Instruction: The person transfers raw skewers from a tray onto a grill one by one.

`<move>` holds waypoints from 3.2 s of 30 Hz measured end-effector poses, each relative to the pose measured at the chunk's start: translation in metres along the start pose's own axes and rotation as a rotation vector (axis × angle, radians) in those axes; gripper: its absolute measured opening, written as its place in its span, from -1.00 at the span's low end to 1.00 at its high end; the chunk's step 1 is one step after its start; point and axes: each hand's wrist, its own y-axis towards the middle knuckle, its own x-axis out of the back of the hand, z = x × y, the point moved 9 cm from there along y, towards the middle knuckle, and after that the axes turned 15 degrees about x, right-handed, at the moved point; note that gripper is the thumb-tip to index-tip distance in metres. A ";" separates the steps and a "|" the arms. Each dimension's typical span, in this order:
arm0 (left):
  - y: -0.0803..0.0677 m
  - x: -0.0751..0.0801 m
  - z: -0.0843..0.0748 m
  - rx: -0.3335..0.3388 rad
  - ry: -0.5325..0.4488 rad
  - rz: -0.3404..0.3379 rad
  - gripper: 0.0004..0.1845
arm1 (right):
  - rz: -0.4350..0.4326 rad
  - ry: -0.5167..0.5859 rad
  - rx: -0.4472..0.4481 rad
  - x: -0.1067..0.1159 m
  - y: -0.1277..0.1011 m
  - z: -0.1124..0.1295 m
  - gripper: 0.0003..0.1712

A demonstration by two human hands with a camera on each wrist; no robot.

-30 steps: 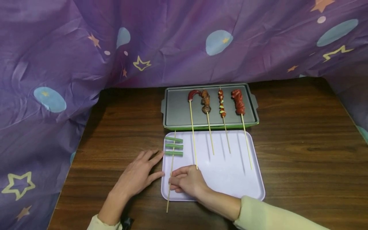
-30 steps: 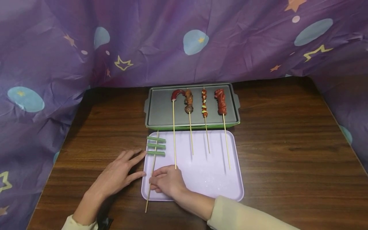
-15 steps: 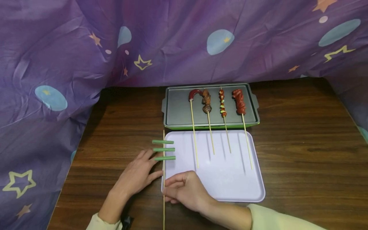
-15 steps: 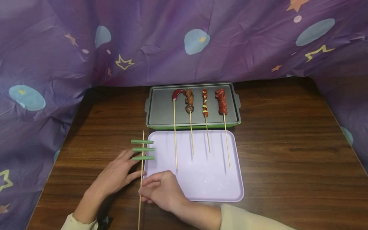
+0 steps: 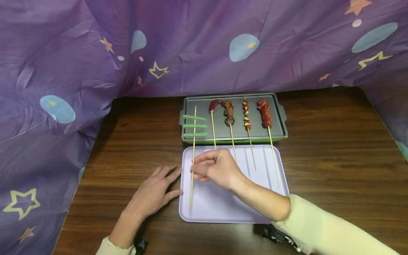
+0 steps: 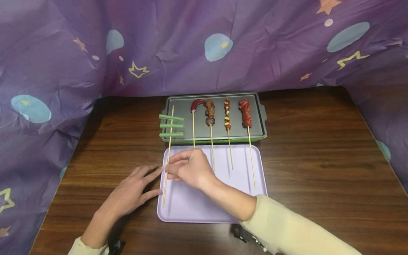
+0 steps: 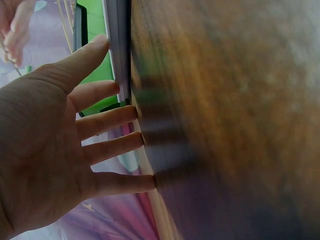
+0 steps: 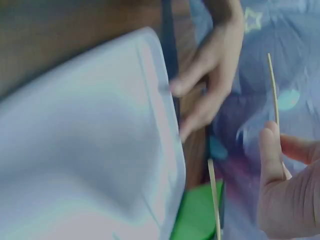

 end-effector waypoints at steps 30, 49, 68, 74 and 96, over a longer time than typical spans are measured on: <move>0.000 -0.001 0.002 0.020 0.007 0.016 -0.25 | -0.025 -0.170 -0.101 0.035 0.072 -0.005 -0.74; 0.000 0.000 0.000 0.007 0.014 0.001 -0.26 | -0.049 -0.168 -0.138 0.037 0.079 -0.015 -0.70; 0.000 0.000 0.001 0.007 0.023 0.002 -0.25 | -0.034 -0.270 -0.138 0.037 0.082 -0.014 -0.72; 0.001 -0.001 0.001 0.010 0.024 0.008 -0.25 | -0.027 -0.296 -0.134 0.037 0.081 -0.013 -0.74; 0.000 0.000 0.001 0.016 0.015 0.010 -0.27 | 0.068 -0.641 0.141 0.053 0.030 0.038 -0.57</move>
